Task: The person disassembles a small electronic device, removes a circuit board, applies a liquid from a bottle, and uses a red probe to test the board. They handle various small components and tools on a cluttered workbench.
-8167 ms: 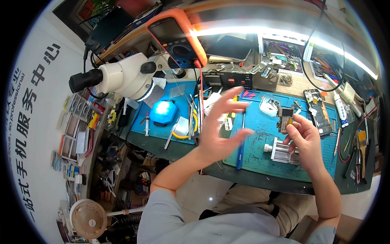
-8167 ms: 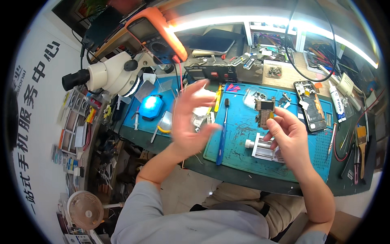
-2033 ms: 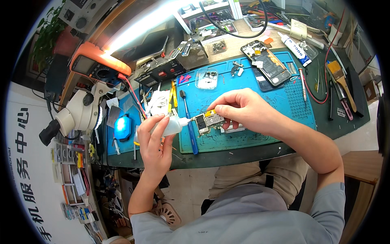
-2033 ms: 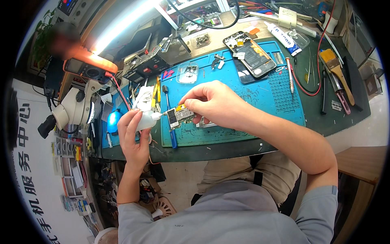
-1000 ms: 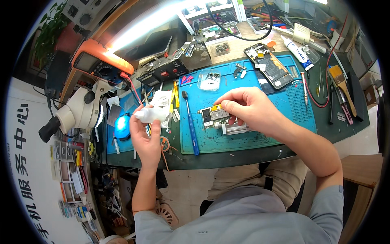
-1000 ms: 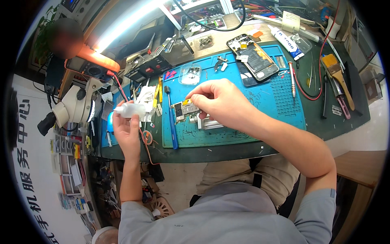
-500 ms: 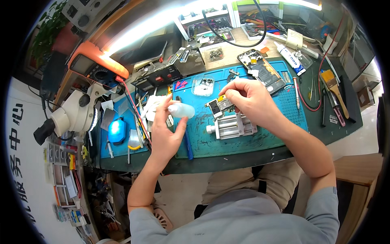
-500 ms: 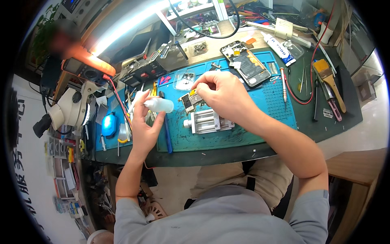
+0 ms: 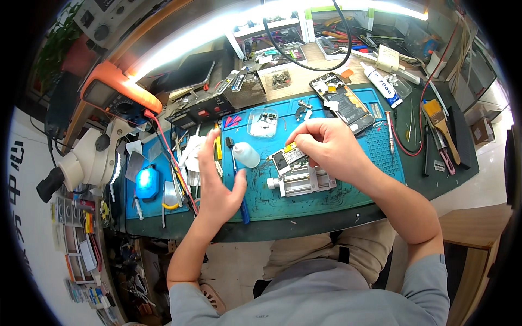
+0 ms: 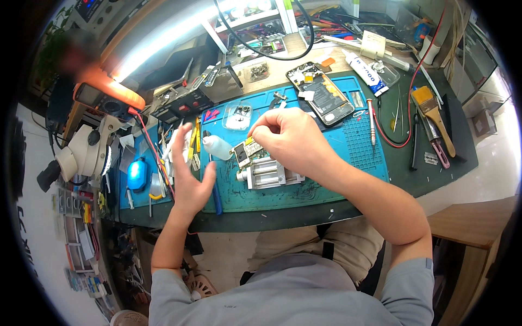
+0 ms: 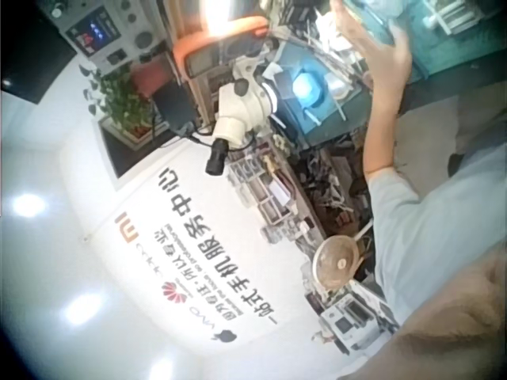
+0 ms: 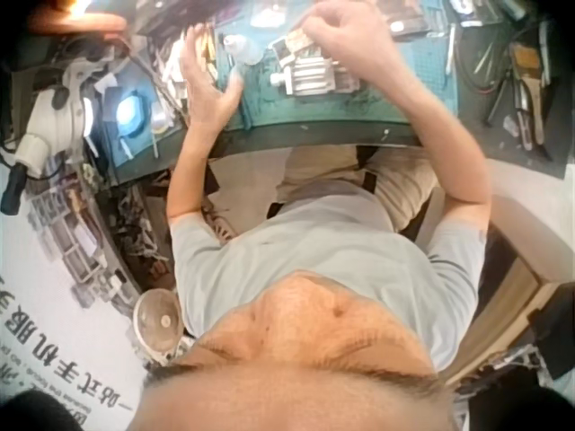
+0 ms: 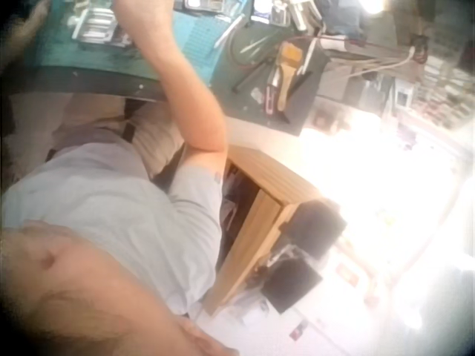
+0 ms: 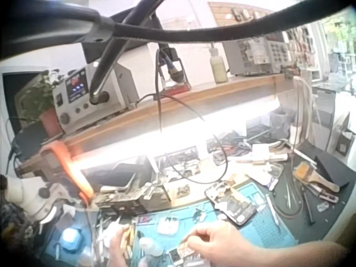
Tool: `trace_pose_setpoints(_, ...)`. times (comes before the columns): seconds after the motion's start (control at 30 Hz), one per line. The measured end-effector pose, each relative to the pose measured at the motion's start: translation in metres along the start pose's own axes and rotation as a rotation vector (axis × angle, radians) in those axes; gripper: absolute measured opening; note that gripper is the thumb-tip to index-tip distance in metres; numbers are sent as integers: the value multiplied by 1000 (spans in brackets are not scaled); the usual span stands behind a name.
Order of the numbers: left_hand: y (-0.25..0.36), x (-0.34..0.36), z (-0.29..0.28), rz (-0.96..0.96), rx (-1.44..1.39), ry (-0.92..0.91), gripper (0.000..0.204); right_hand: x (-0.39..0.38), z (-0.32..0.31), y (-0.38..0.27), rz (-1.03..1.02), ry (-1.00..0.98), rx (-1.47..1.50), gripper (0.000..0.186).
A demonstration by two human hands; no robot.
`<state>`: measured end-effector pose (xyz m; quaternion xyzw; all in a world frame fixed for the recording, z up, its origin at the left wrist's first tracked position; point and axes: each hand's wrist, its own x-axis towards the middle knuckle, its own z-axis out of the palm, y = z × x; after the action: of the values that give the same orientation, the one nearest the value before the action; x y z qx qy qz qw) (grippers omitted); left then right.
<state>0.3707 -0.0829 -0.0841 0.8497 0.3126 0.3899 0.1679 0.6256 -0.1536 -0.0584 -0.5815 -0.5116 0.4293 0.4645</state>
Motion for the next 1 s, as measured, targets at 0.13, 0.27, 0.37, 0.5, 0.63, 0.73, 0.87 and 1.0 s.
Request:
trace_pose_setpoints(0.13,12,3,-11,408,281,58,59,-2,0,-2,11,-33,40,21)
trace_pose_setpoints(0.27,23,5,-3,455,316,-46,71,-2,5,-3,-10,-57,129,21)
trace_pose_setpoints(0.37,17,2,5,442,268,3,66,-4,8,-5,0,-70,167,21)
trace_pose_setpoints(0.5,13,-4,3,504,331,43,52,-7,10,-4,-4,-125,174,20)
trace_pose_setpoints(0.63,13,-7,1,538,364,36,41,-9,11,-7,27,-146,179,20)
trace_pose_setpoints(0.73,12,-8,2,547,374,20,39,-8,12,-6,26,-147,159,20)
trace_pose_setpoints(0.87,16,-6,4,503,336,2,38,-8,12,-4,22,-140,155,20)
trace_pose_setpoints(1.0,16,-5,3,475,341,-9,40,-8,12,-6,22,-127,137,19)
